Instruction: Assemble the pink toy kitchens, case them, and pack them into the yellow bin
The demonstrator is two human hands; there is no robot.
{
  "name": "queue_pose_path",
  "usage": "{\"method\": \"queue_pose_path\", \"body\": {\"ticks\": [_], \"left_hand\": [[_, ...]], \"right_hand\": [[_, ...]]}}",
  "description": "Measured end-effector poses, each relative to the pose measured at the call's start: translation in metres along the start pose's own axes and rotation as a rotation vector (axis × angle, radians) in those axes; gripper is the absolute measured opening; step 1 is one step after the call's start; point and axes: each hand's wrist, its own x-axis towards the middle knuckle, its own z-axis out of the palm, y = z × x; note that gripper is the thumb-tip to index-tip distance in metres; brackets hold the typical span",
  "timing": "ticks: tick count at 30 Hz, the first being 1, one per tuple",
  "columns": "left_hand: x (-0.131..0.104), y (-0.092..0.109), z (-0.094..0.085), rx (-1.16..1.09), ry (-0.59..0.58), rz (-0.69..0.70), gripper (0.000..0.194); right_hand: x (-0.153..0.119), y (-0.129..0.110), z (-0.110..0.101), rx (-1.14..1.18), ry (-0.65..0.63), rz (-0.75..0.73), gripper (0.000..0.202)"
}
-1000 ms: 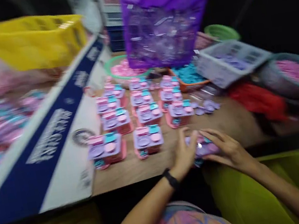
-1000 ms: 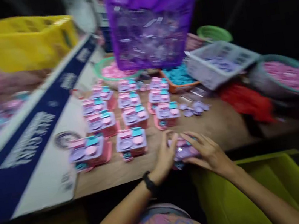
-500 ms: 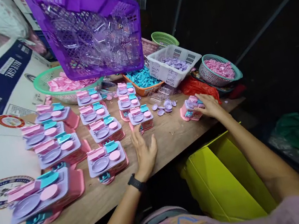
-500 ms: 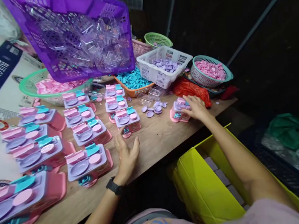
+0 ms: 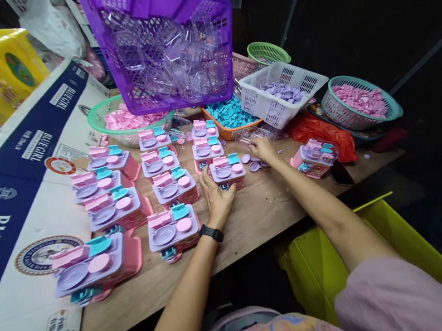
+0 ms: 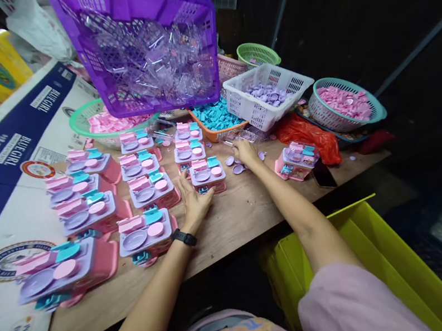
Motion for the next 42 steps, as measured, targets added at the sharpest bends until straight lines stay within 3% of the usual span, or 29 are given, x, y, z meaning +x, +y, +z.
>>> {"method": "queue_pose_path", "body": {"ticks": [3, 5, 7, 11, 15, 17, 19, 21, 22, 25, 27, 30, 37, 40, 42], "left_hand": [[0.002, -0.001, 0.002, -0.067, -0.064, 0.012, 0.097], [0.001, 0.001, 0.002, -0.07, -0.087, 0.019, 0.09], [-0.007, 0.007, 0.0, -0.037, -0.097, 0.043, 0.081], [-0.051, 0.021, -0.018, 0.054, -0.147, 0.064, 0.076], [-0.101, 0.038, -0.045, 0.15, -0.189, 0.065, 0.09], [-0.111, 0.048, -0.058, 0.177, -0.194, 0.137, 0.107], [-0.109, 0.058, -0.069, 0.158, -0.238, 0.267, 0.108], [-0.102, 0.067, -0.078, 0.121, -0.278, 0.405, 0.095], [-0.098, 0.07, -0.081, 0.118, -0.266, 0.454, 0.089], [-0.094, 0.077, -0.083, 0.174, -0.104, 0.478, 0.085], [-0.096, 0.08, -0.081, 0.202, -0.001, 0.443, 0.088], [-0.098, 0.082, -0.076, 0.182, 0.044, 0.416, 0.098], [-0.097, 0.066, -0.078, -0.042, -0.115, 0.281, 0.117], [-0.098, 0.049, -0.076, -0.09, -0.218, 0.17, 0.13], [-0.1, 0.039, -0.073, -0.117, -0.29, 0.08, 0.125]], "right_hand": [[-0.024, 0.008, -0.015, 0.592, 0.139, 0.021, 0.027], [-0.051, 0.011, -0.028, 1.046, 0.049, 0.043, 0.035], [-0.082, 0.011, -0.042, 1.357, -0.106, 0.08, 0.048], [-0.133, 0.006, -0.066, 1.573, -0.273, 0.182, 0.049], [-0.157, 0.002, -0.073, 1.489, -0.562, 0.251, 0.05], [-0.163, -0.004, -0.071, 1.389, -0.734, 0.249, 0.052], [-0.17, -0.014, -0.069, 1.274, -0.817, 0.215, 0.051], [-0.18, -0.027, -0.068, 1.155, -0.757, 0.159, 0.049], [-0.187, -0.034, -0.069, 1.088, -0.666, 0.124, 0.048], [-0.211, -0.051, -0.075, 0.812, -0.298, -0.091, 0.053], [-0.225, -0.056, -0.078, 0.571, -0.167, -0.31, 0.065], [-0.233, -0.054, -0.077, 0.326, -0.135, -0.54, 0.093], [-0.215, -0.036, -0.078, 0.199, -0.154, -0.67, 0.071], [-0.205, -0.034, -0.082, 0.174, -0.156, -0.652, 0.074], [-0.199, -0.033, -0.084, 0.152, -0.204, -0.656, 0.078]]}}
